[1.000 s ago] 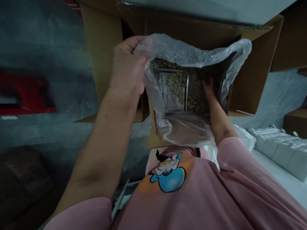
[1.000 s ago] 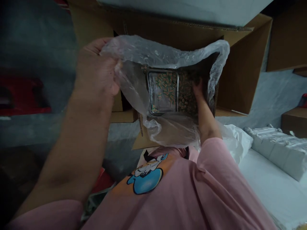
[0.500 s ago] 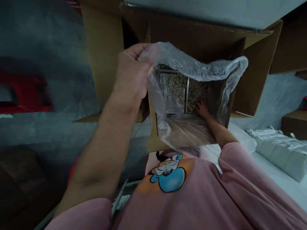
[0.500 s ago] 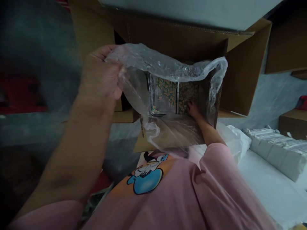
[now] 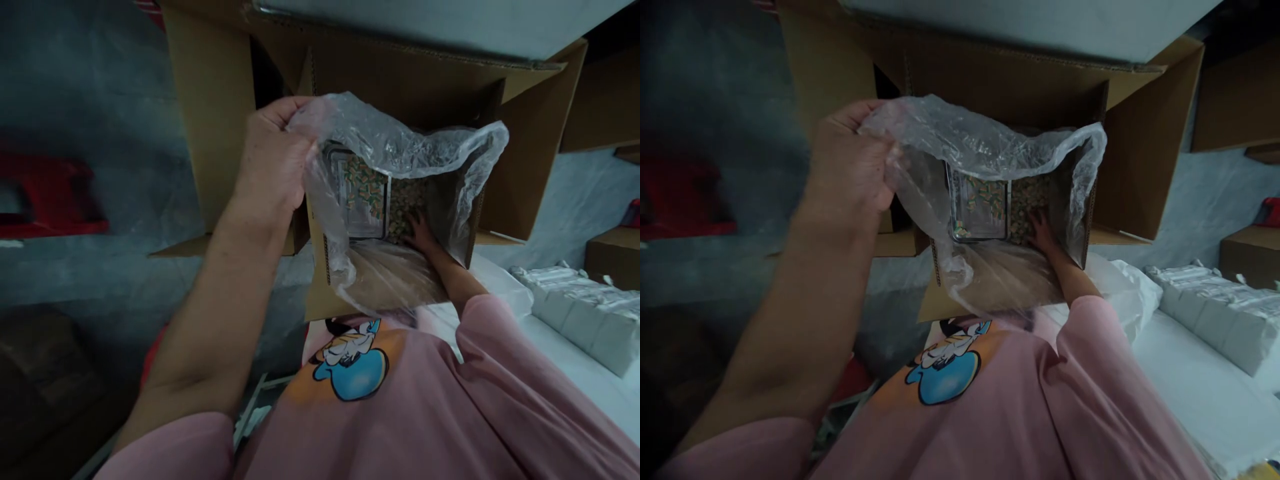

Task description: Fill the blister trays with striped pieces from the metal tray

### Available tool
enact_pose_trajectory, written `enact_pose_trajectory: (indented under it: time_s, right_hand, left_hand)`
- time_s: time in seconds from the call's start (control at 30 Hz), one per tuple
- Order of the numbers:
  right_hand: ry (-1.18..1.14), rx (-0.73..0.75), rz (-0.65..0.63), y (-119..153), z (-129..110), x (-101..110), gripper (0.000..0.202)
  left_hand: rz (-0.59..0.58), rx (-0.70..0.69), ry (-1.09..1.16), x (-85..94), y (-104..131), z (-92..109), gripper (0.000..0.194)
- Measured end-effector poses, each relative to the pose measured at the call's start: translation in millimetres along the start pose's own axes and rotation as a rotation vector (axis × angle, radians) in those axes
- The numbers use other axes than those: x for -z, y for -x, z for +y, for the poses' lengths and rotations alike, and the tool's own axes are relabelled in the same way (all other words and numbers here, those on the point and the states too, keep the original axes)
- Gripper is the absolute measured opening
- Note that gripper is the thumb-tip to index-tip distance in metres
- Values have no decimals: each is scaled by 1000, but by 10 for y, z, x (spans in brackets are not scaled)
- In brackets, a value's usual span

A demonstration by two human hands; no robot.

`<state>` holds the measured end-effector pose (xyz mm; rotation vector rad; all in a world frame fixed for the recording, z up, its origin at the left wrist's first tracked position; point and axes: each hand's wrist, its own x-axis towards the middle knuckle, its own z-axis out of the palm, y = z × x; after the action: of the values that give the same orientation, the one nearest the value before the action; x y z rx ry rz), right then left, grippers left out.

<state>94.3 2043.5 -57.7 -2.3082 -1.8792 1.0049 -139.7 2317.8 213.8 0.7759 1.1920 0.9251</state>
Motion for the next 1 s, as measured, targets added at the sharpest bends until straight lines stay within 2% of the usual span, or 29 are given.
enact_pose_trajectory:
  time_s: [0.07,0.17,0.33,0.47,0.57,0.63,0.73,0.83,0.9,1.0]
  right_hand:
    - [32,-34,13,-15,-17,-18,94]
    - [60,-52,-4,-94,-75,-45,96]
    - [-33,-54,26,-189,5,-15,71]
    - [-196,-174,59,-291,100,68,48]
    - [-411,-274,142,-401,29,144,36]
    - [-591,-295,222,-474,-124,190,39]
    - [-850,-213,277,-578,-450,259,56]
    - [-968,-57,222,-710,-675,345,68]
    - [-966,-24,213,-829,-666,407,67]
    - [-839,-95,271,-996,-461,452,60]
  left_hand:
    - [-3,-4,6,6,-8,-12,12]
    - [-3,-4,15,17,-18,-23,10]
    - [-6,-26,1,17,-17,5,7]
    - [8,-5,-2,19,-20,10,8]
    - [-2,-25,13,37,-37,-23,7]
    - [-13,-42,29,48,-48,-44,5]
    - [-10,-32,34,54,-52,-49,5]
    - [-3,-22,18,55,-46,-34,6]
    - [-12,-30,11,59,-46,-29,6]
    - [-33,-39,9,64,-49,-33,6]
